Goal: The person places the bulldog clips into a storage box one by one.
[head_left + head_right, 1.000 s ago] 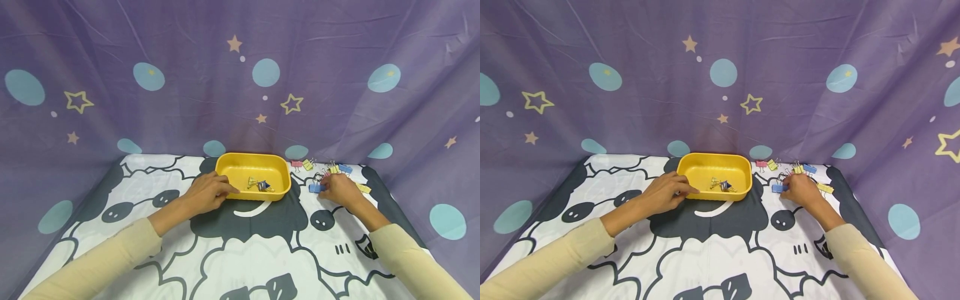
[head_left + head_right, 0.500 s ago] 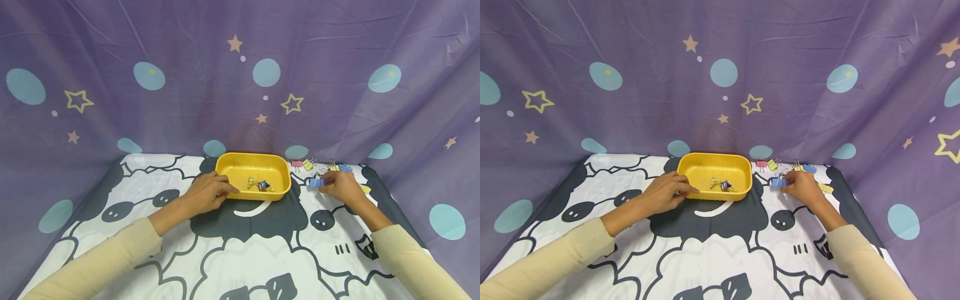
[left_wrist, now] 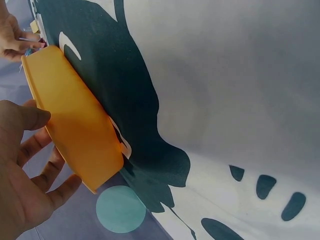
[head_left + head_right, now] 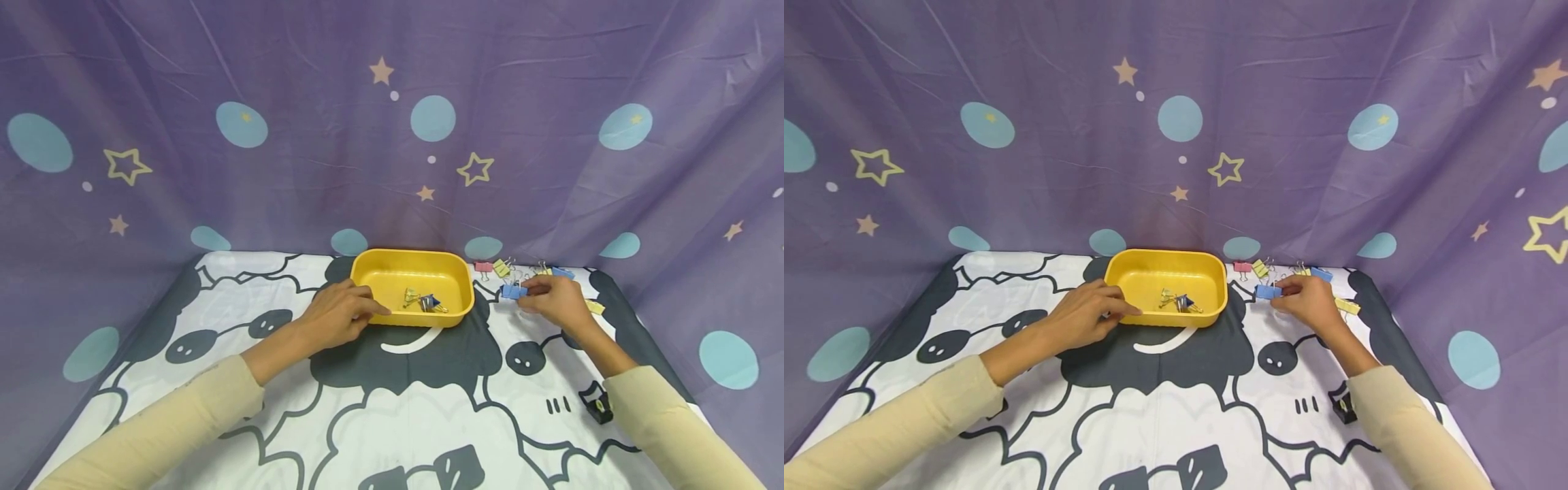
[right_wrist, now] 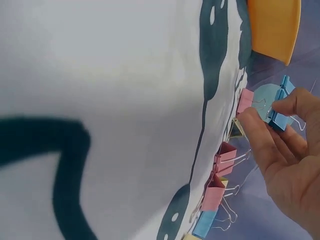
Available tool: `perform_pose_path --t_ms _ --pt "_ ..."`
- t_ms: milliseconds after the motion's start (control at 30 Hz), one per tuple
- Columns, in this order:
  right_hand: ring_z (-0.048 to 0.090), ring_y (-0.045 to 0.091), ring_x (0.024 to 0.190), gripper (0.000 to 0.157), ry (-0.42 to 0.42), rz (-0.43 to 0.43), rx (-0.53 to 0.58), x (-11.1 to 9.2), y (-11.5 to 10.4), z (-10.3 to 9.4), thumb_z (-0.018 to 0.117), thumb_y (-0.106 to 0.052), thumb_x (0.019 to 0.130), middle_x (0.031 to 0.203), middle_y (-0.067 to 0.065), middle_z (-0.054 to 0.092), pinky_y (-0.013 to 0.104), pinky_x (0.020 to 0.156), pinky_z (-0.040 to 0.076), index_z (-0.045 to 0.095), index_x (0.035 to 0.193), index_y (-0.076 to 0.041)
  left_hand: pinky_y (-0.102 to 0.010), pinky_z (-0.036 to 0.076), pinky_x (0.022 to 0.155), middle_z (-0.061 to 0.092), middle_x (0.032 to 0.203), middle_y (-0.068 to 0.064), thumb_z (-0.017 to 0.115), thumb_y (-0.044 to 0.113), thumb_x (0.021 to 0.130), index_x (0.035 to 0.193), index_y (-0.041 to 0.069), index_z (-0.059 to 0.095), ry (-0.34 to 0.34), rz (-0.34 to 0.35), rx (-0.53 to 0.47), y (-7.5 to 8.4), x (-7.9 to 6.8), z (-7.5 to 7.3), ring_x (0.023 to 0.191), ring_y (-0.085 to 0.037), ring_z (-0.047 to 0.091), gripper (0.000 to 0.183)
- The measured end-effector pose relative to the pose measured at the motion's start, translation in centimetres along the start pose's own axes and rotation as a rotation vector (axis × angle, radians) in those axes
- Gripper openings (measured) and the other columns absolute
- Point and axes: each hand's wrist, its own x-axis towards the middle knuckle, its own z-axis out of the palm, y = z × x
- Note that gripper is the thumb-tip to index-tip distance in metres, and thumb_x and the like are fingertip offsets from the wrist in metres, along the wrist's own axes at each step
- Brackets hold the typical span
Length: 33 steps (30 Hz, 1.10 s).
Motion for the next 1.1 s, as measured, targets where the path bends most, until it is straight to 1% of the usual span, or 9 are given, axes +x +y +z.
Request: perform_pose_path --t_ms 100,233,433,667,767,867,967,1100 --pt "0.077 -0.003 0.077 0.044 -0.010 0.042 0.093 0.0 -0.1 0.1 0.091 -0.015 0.088 0.113 0.025 0.085 0.017 0.069 0.060 0.081 0.125 0.006 -0.032 0.047 0.077 0.071 0.092 0.004 0.080 0.000 0.091 0.122 0.029 0.090 -0.001 -0.002 -0.004 0.0 -0.1 -0.1 0.085 -0.018 0.056 0.043" --pt "0.078 -0.005 0.076 0.045 -0.015 0.090 0.199 0.0 -0.2 0.1 0.090 -0.012 0.090 0.114 0.025 0.085 0.018 0.072 0.063 0.079 0.128 0.009 -0.033 0.047 0.078 0.073 0.093 0.004 0.080 0.000 0.092 0.122 0.029 0.089 -0.005 -0.004 -0.011 0.0 0.0 -0.1 0.085 -0.018 0.057 0.043" --pt "0.076 -0.004 0.079 0.047 -0.009 0.124 0.228 0.3 -0.4 0.1 0.090 -0.013 0.090 0.110 0.016 0.087 0.018 0.073 0.062 0.078 0.129 0.009 -0.033 0.047 0.078 0.074 0.095 0.003 0.080 0.001 0.092 0.123 0.029 0.089 -0.005 -0.003 -0.013 -0.1 0.1 0.0 0.085 -0.018 0.057 0.042" --pt "0.078 -0.003 0.080 0.050 -0.042 0.145 0.385 0.5 -0.6 0.6 0.086 -0.006 0.093 0.107 0.008 0.086 0.021 0.077 0.066 0.072 0.135 0.016 -0.033 0.047 0.078 0.074 0.094 0.003 0.078 0.001 0.093 0.122 0.029 0.090 -0.007 -0.005 -0.012 -0.1 0.0 0.0 0.085 -0.018 0.057 0.042" --pt "0.078 -0.003 0.081 0.050 -0.049 0.132 0.398 0.5 -0.9 0.7 0.086 -0.004 0.093 0.105 0.008 0.087 0.020 0.077 0.066 0.071 0.136 0.016 -0.032 0.047 0.078 0.072 0.093 0.004 0.079 0.001 0.093 0.122 0.029 0.090 -0.004 -0.006 -0.014 -0.1 0.0 0.0 0.085 -0.018 0.056 0.042" --pt "0.079 -0.003 0.081 0.049 -0.056 0.121 0.403 0.4 -1.3 0.8 0.085 -0.003 0.094 0.106 0.012 0.087 0.020 0.077 0.066 0.071 0.137 0.016 -0.031 0.046 0.078 0.071 0.092 0.005 0.080 0.001 0.093 0.122 0.029 0.090 -0.003 -0.007 -0.015 0.0 0.0 0.0 0.084 -0.017 0.055 0.041" --pt "0.080 -0.002 0.081 0.049 -0.060 0.118 0.414 0.5 -1.6 1.0 0.083 -0.003 0.095 0.110 0.018 0.086 0.022 0.078 0.067 0.071 0.138 0.016 -0.031 0.045 0.078 0.070 0.091 0.006 0.081 0.002 0.093 0.121 0.029 0.090 -0.003 -0.011 -0.014 0.0 0.0 0.0 0.083 -0.016 0.054 0.040" --pt "0.078 -0.004 0.080 0.048 -0.047 0.112 0.384 0.8 -1.8 1.3 0.085 -0.005 0.094 0.115 0.023 0.085 0.022 0.076 0.067 0.072 0.136 0.015 -0.031 0.045 0.078 0.070 0.091 0.006 0.081 0.002 0.094 0.121 0.029 0.090 -0.003 -0.010 -0.012 0.0 0.0 0.0 0.083 -0.016 0.054 0.039"
